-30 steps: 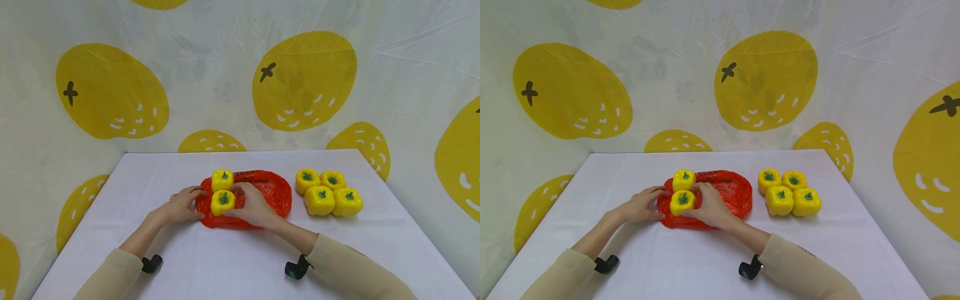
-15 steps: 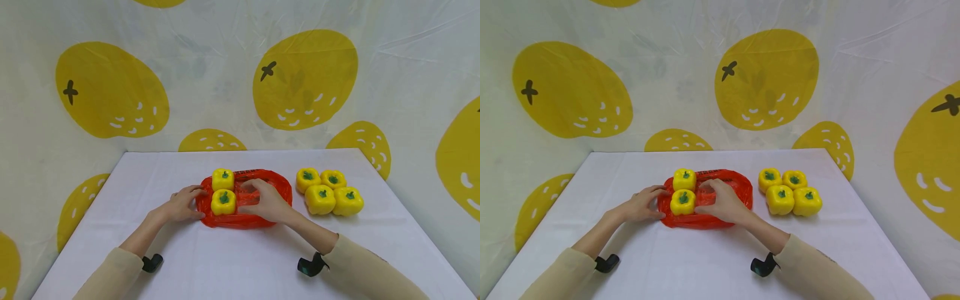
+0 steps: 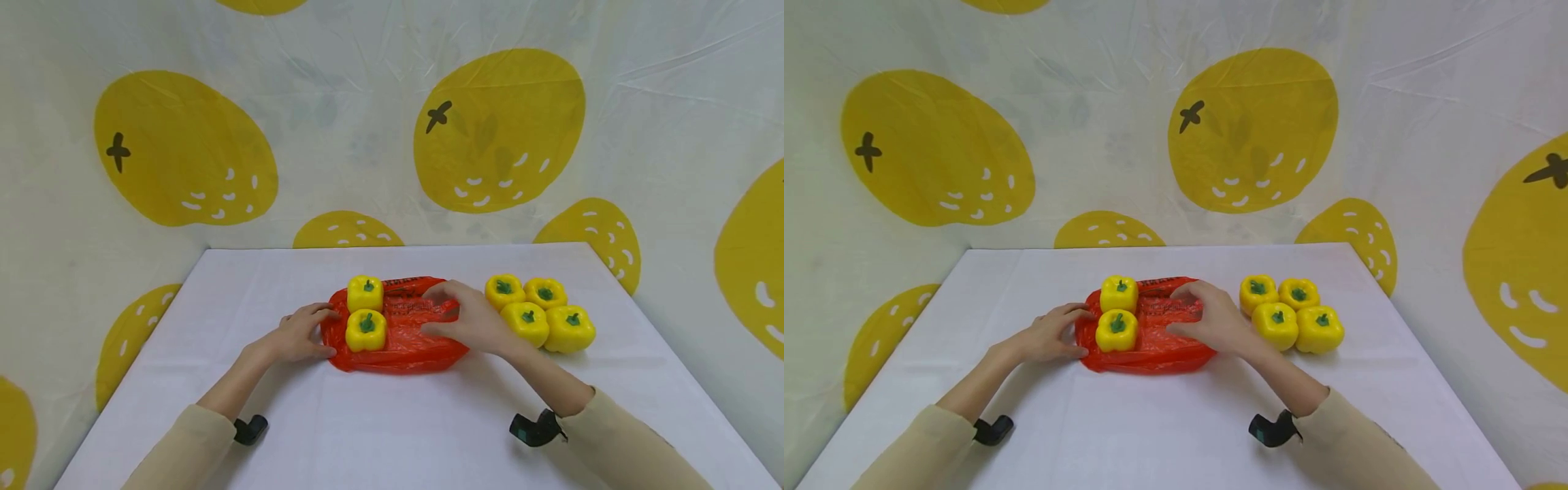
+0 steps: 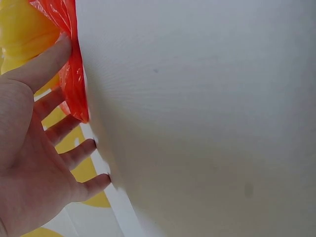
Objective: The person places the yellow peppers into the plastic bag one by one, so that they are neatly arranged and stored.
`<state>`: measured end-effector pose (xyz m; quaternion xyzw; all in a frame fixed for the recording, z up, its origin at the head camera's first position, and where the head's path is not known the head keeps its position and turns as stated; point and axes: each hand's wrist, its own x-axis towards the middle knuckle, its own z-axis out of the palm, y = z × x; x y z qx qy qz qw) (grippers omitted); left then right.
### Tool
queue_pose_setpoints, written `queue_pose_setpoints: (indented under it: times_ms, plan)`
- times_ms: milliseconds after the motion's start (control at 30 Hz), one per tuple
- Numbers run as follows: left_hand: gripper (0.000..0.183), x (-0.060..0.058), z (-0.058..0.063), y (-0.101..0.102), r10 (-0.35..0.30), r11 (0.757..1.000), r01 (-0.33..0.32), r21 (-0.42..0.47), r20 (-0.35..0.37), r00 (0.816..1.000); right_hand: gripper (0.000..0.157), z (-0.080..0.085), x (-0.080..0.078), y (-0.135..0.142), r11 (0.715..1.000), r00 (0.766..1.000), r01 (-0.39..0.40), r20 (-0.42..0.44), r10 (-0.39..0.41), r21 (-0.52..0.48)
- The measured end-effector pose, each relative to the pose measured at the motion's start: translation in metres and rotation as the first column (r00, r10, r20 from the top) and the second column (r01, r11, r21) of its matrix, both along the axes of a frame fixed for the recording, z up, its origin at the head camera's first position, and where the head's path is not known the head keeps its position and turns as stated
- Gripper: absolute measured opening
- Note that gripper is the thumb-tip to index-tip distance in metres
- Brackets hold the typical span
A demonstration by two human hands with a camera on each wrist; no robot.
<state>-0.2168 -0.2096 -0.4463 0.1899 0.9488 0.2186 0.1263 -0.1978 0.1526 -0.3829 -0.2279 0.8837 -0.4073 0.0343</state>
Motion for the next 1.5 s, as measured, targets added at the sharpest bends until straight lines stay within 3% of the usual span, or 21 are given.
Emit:
queue_pose_setpoints:
  times_ms: [300, 633, 833, 1100, 1500]
  plan:
    - [0.068, -0.001, -0.001, 0.000, 0.004, 1.000, -0.004, -0.008, 0.002, 1.000, 0.044, 0.007, -0.008, 0.038, 0.998, 1.000, -0.005, 0.023, 0.007, -0.061]
    - [0.068, -0.001, -0.001, 0.000, -0.001, 1.000, 0.000, -0.010, -0.008, 1.000, 0.039, 0.020, -0.013, 0.085, 0.998, 0.995, 0.057, 0.080, -0.059, 0.032]
    - [0.069, -0.001, -0.001, 0.000, 0.000, 1.000, 0.000, -0.005, -0.001, 1.000, 0.048, 0.026, -0.012, 0.113, 0.996, 0.996, 0.052, 0.062, -0.057, 0.078]
    - [0.069, -0.001, -0.003, 0.000, 0.011, 1.000, -0.011, -0.004, 0.011, 1.000, 0.050, 0.025, -0.012, 0.144, 0.986, 0.993, 0.112, 0.018, -0.115, 0.126]
    - [0.069, -0.001, -0.004, 0.000, 0.015, 1.000, -0.015, 0.003, 0.008, 1.000, 0.049, 0.015, -0.009, 0.180, 0.982, 0.993, 0.120, -0.007, -0.120, 0.145]
